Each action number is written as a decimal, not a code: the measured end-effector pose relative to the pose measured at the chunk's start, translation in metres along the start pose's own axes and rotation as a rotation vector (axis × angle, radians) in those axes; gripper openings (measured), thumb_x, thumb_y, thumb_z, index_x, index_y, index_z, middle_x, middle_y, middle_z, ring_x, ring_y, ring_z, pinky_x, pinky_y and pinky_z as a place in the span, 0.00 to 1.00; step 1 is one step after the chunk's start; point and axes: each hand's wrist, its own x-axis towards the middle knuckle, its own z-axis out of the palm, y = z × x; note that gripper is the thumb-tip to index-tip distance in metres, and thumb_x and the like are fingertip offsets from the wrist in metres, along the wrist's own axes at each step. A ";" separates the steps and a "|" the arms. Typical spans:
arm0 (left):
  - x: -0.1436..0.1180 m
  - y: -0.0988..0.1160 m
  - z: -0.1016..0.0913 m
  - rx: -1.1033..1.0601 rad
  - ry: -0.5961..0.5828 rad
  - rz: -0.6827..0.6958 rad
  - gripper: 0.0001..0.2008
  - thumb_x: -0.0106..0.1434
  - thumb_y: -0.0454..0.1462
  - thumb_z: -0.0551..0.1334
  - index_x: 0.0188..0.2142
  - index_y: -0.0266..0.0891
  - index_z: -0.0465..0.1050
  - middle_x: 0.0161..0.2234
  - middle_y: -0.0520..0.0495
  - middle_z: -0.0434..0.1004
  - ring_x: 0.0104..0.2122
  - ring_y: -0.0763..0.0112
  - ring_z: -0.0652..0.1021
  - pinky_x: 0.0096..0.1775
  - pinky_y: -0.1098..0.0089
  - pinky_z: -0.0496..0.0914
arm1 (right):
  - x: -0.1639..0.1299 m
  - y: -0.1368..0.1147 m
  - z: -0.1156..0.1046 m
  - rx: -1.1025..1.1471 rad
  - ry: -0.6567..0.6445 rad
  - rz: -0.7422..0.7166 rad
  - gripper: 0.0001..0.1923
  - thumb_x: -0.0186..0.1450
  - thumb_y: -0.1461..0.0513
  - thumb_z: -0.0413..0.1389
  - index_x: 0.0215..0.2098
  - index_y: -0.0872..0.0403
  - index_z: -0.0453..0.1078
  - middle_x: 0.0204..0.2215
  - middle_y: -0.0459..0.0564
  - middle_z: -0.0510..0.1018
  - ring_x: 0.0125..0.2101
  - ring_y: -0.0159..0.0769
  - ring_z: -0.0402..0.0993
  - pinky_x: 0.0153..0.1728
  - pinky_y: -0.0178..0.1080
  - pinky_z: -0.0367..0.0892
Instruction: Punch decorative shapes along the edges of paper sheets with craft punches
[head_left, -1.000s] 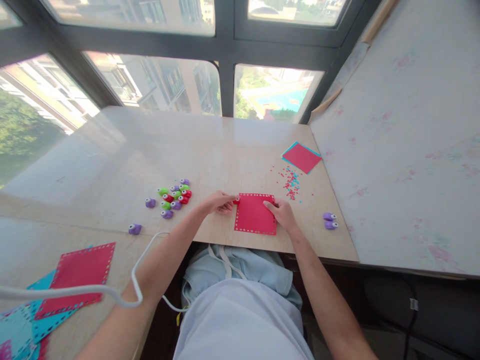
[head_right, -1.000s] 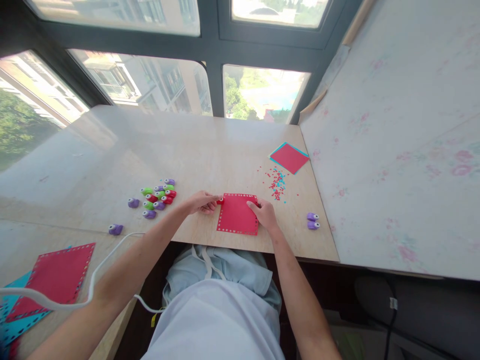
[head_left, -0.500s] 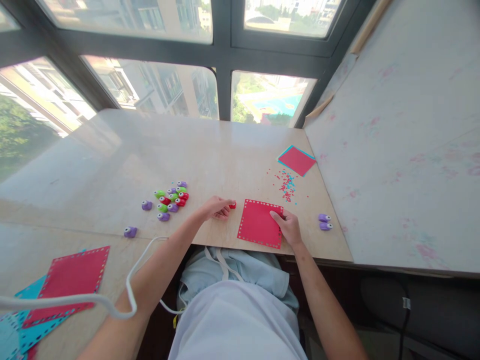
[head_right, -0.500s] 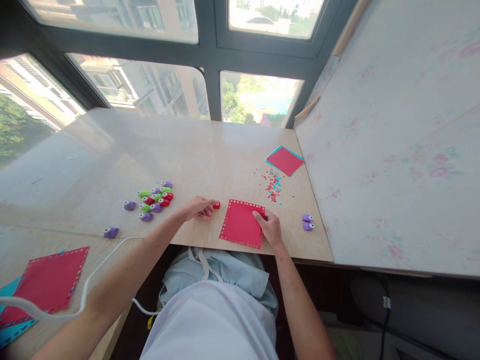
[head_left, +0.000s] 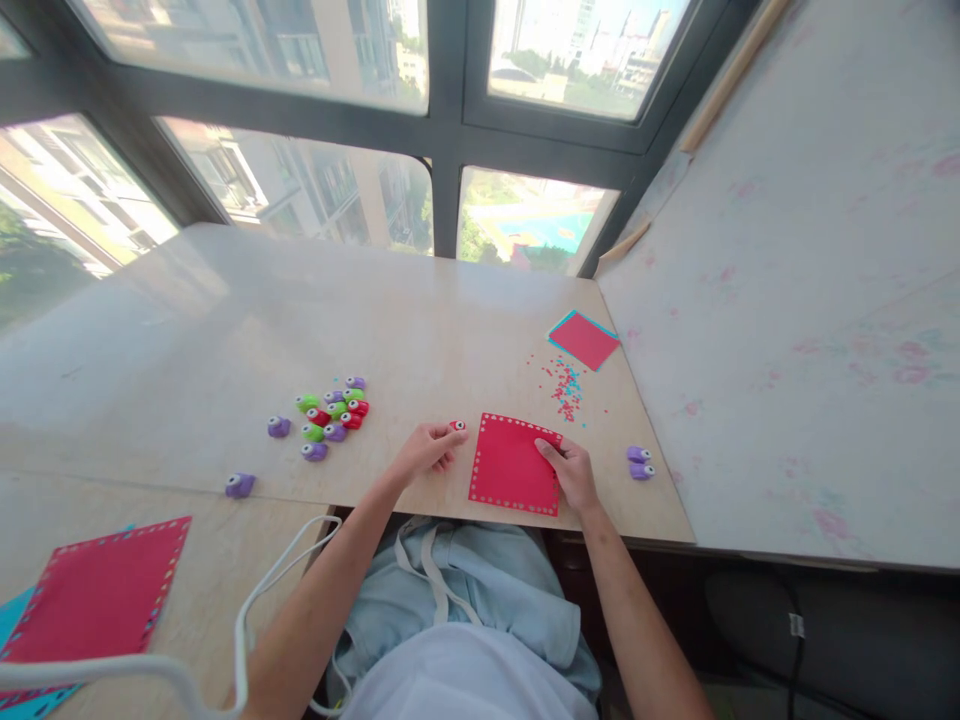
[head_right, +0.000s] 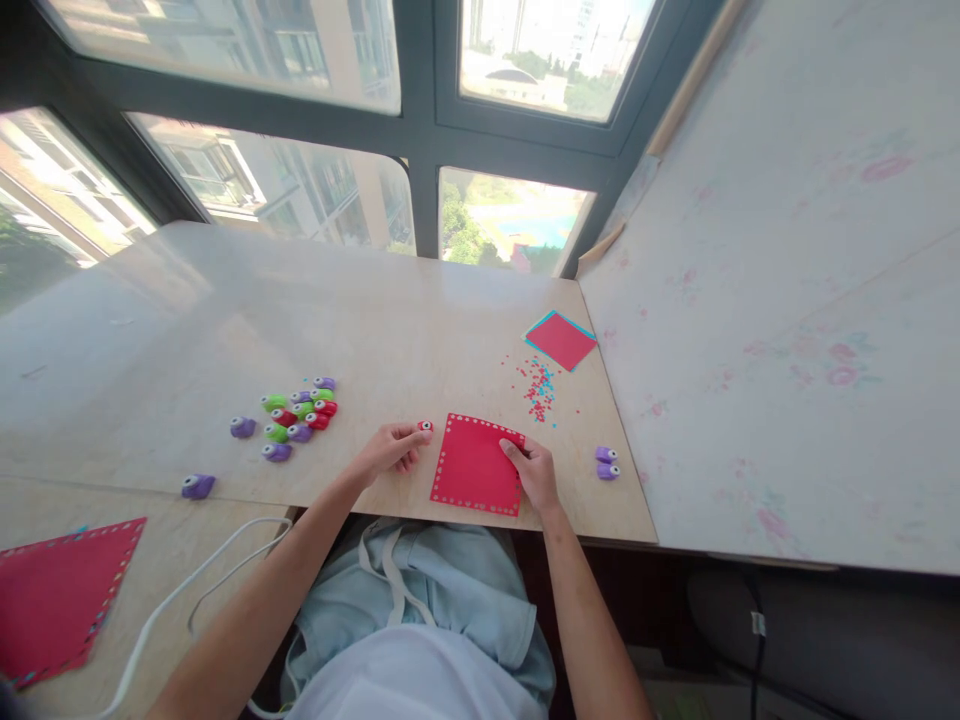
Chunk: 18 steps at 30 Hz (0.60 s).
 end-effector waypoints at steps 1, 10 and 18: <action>-0.002 -0.001 0.002 -0.009 -0.009 0.029 0.22 0.54 0.54 0.66 0.33 0.36 0.76 0.20 0.52 0.71 0.18 0.75 0.71 0.21 0.75 0.65 | -0.001 -0.001 0.000 0.010 0.004 0.003 0.19 0.56 0.48 0.65 0.35 0.55 0.79 0.30 0.50 0.83 0.28 0.39 0.76 0.29 0.38 0.71; -0.011 -0.005 0.021 -0.184 0.009 0.245 0.22 0.52 0.46 0.69 0.42 0.34 0.77 0.24 0.52 0.72 0.19 0.80 0.66 0.21 0.77 0.61 | -0.011 0.003 0.003 -0.003 0.028 -0.027 0.21 0.54 0.47 0.66 0.35 0.56 0.79 0.30 0.50 0.83 0.27 0.39 0.76 0.29 0.39 0.71; -0.008 -0.011 0.029 -0.210 0.095 0.257 0.23 0.50 0.45 0.71 0.43 0.36 0.74 0.29 0.51 0.72 0.23 0.77 0.71 0.23 0.77 0.63 | -0.009 0.007 0.001 -0.074 0.038 -0.105 0.20 0.57 0.48 0.64 0.35 0.55 0.79 0.31 0.50 0.83 0.29 0.39 0.76 0.30 0.38 0.71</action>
